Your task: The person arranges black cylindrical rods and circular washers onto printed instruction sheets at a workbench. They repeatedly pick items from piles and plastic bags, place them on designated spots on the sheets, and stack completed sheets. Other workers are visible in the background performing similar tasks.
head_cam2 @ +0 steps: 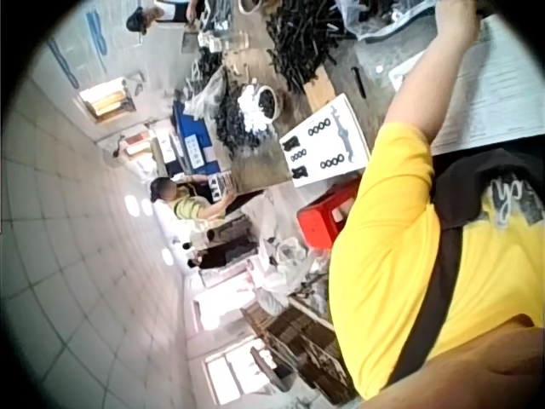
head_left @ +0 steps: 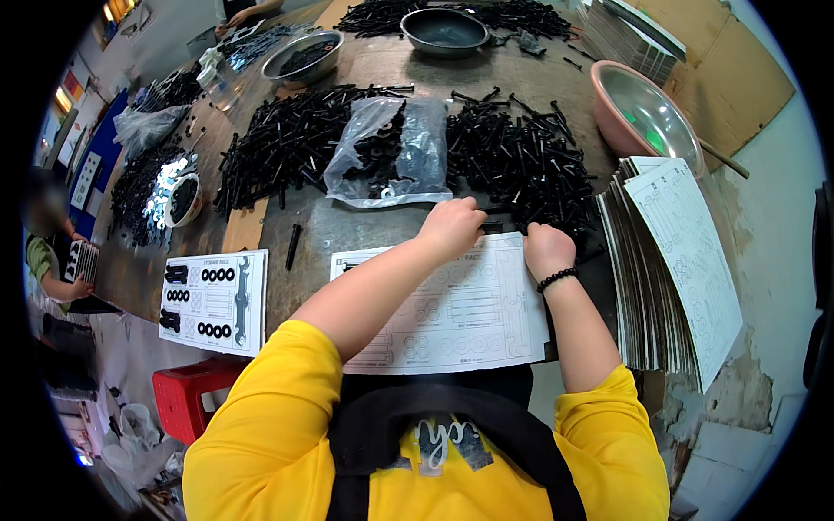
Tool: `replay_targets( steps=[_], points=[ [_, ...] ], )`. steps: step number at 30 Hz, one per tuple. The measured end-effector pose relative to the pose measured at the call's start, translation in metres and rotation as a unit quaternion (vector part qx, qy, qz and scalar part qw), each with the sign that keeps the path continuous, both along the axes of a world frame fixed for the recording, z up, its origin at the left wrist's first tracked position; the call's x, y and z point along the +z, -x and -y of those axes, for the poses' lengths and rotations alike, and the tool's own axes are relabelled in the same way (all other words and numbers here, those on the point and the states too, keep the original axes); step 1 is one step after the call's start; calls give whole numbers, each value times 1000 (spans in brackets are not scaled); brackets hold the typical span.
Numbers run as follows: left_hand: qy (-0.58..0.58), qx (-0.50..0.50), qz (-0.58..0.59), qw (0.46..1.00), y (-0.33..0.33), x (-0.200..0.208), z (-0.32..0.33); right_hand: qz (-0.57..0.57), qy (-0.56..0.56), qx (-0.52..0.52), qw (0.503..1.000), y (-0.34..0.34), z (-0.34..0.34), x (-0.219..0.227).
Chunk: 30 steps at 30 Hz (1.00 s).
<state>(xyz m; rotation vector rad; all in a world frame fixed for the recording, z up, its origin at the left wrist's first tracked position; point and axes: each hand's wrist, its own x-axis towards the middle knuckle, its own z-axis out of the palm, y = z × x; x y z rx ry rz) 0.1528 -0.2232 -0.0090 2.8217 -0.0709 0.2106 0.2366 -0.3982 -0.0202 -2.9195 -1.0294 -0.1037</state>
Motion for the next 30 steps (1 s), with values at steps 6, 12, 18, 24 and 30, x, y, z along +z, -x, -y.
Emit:
replay_targets(
  steps=[6,12,18,24,30],
  points=[
    [-118,-25,-44,992,-35,-11,13,-10,16,16,1000,-2,1,-1],
    [179,107,24,978,-38,4,0,77,-175,119,974,2,7,6],
    [-7,76,-22,997,-48,-18,9,-10,-250,63,966,-16,-22,18],
    [-124,94,-62,986,-43,-10,8,75,-44,132,987,-33,-35,6],
    [42,141,-109,983,24,36,-31,-23,-281,117,952,-34,-31,20]
  ],
)
